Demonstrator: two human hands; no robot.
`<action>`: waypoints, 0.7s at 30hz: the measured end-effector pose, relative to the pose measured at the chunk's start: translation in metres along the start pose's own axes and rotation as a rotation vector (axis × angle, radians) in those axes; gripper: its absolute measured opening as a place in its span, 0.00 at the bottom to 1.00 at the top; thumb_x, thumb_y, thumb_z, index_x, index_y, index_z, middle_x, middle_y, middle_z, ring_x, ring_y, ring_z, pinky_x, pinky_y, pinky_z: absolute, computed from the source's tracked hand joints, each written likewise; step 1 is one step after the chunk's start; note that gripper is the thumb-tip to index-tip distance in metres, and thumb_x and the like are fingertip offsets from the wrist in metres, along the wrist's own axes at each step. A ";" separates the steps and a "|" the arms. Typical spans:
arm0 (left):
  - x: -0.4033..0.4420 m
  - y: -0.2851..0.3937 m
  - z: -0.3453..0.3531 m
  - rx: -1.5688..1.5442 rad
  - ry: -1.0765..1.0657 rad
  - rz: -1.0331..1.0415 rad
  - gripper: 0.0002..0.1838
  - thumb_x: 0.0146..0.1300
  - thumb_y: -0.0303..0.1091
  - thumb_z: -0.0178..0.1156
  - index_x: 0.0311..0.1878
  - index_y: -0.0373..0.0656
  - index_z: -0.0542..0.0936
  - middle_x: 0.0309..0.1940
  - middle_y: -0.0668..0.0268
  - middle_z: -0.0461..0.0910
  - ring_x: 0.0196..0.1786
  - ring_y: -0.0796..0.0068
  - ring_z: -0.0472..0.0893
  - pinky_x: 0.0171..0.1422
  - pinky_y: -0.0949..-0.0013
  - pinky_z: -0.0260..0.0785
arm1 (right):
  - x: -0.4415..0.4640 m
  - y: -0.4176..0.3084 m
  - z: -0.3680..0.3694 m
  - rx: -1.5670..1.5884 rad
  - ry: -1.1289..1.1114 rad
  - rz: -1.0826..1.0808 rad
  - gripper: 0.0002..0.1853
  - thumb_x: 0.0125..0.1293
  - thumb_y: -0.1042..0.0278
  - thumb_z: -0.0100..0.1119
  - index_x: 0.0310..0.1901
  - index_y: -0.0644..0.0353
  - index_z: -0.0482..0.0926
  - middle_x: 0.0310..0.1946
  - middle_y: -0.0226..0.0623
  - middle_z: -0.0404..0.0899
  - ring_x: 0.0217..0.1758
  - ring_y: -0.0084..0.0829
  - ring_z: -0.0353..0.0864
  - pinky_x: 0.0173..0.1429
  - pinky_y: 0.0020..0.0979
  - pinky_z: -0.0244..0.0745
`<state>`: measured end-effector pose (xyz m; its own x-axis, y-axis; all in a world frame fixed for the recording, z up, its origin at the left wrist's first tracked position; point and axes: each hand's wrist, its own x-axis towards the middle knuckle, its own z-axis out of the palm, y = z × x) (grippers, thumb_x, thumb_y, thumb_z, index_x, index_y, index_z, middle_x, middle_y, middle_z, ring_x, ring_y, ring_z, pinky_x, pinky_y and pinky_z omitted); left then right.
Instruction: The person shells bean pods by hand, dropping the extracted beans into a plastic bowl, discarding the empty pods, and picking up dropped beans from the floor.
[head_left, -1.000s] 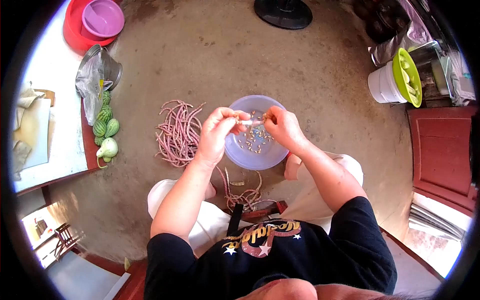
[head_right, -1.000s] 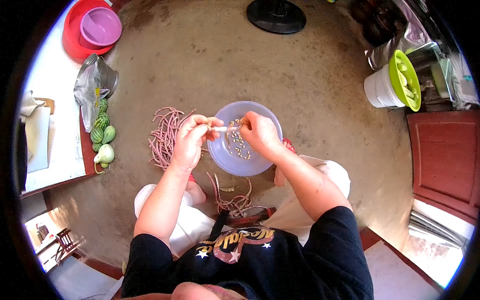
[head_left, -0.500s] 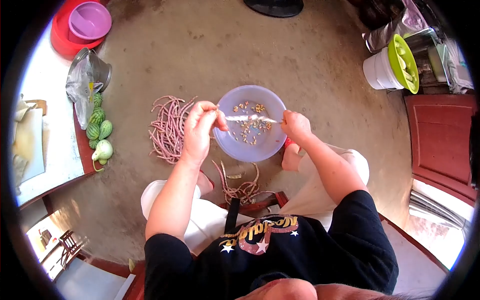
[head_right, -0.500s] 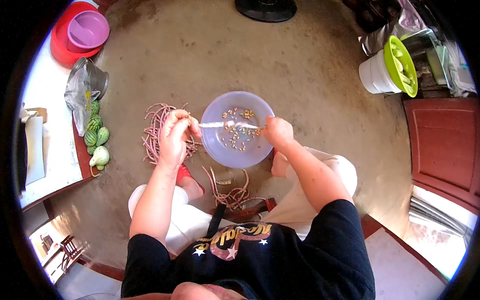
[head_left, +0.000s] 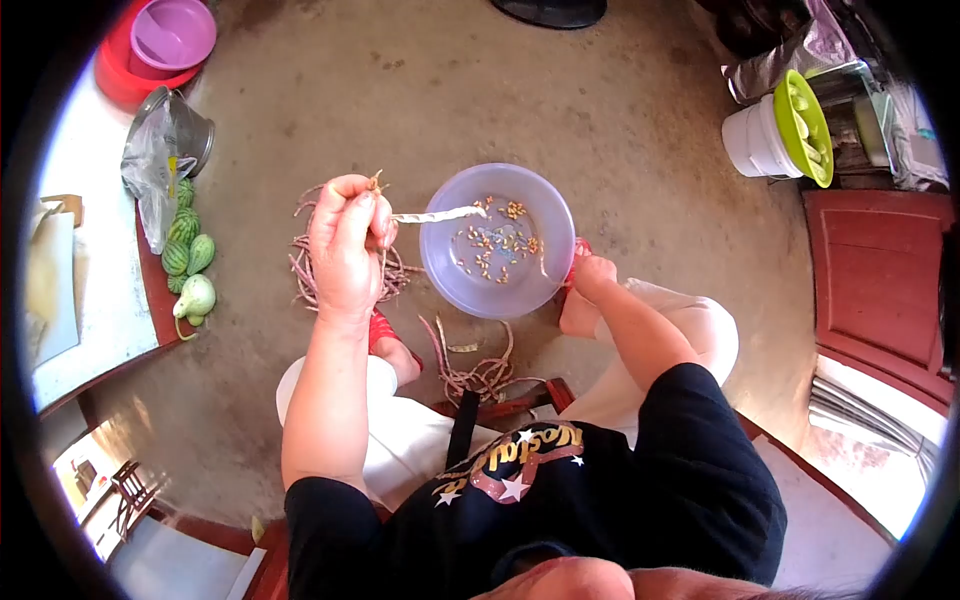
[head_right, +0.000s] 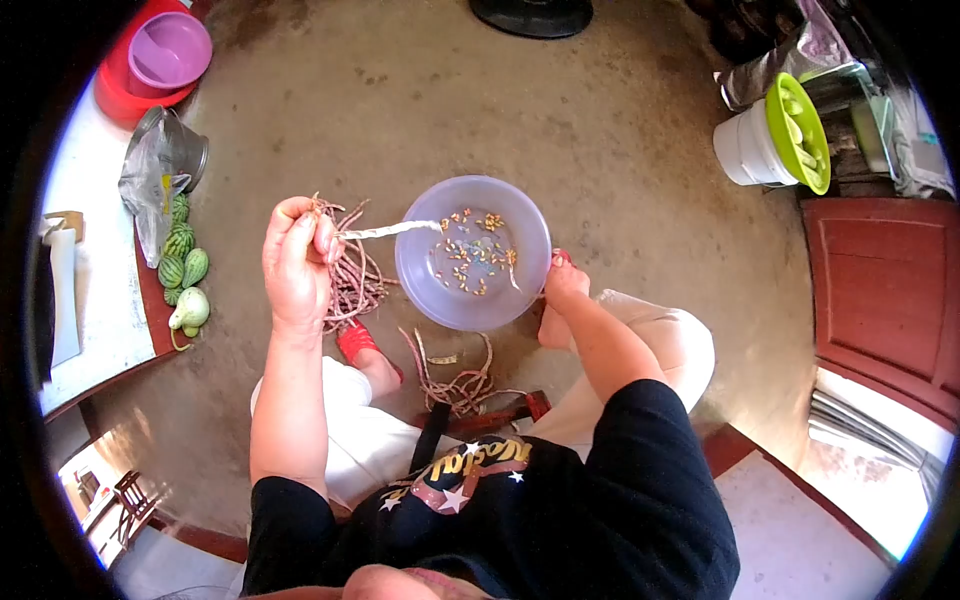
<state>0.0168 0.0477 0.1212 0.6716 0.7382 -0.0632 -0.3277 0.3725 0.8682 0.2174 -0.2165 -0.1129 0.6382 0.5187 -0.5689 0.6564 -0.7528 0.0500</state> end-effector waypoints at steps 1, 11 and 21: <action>0.000 0.000 0.000 -0.008 0.003 0.003 0.06 0.62 0.26 0.45 0.40 0.42 0.71 0.21 0.71 0.66 0.24 0.83 0.64 0.27 0.79 0.57 | 0.001 0.002 0.001 -0.007 0.000 0.001 0.13 0.60 0.66 0.44 0.40 0.61 0.78 0.38 0.44 0.80 0.42 0.38 0.80 0.43 0.37 0.76; -0.018 -0.069 -0.005 1.004 -0.322 -0.004 0.13 0.59 0.25 0.48 0.48 0.43 0.72 0.28 0.57 0.79 0.29 0.63 0.80 0.34 0.66 0.72 | -0.007 -0.037 -0.024 -0.073 -0.031 -0.184 0.15 0.54 0.63 0.49 0.40 0.59 0.79 0.41 0.45 0.78 0.45 0.43 0.78 0.49 0.40 0.73; -0.021 -0.077 -0.006 1.390 -0.309 0.080 0.07 0.57 0.35 0.54 0.36 0.43 0.70 0.23 0.55 0.77 0.30 0.52 0.78 0.32 0.54 0.68 | -0.034 -0.066 -0.060 0.159 -0.044 -0.339 0.11 0.51 0.63 0.51 0.32 0.59 0.78 0.30 0.45 0.80 0.38 0.46 0.79 0.42 0.43 0.73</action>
<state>0.0242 0.0070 0.0528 0.8573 0.5132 -0.0407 0.4151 -0.6423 0.6443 0.1763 -0.1604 -0.0475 0.3754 0.7340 -0.5659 0.7544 -0.5968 -0.2735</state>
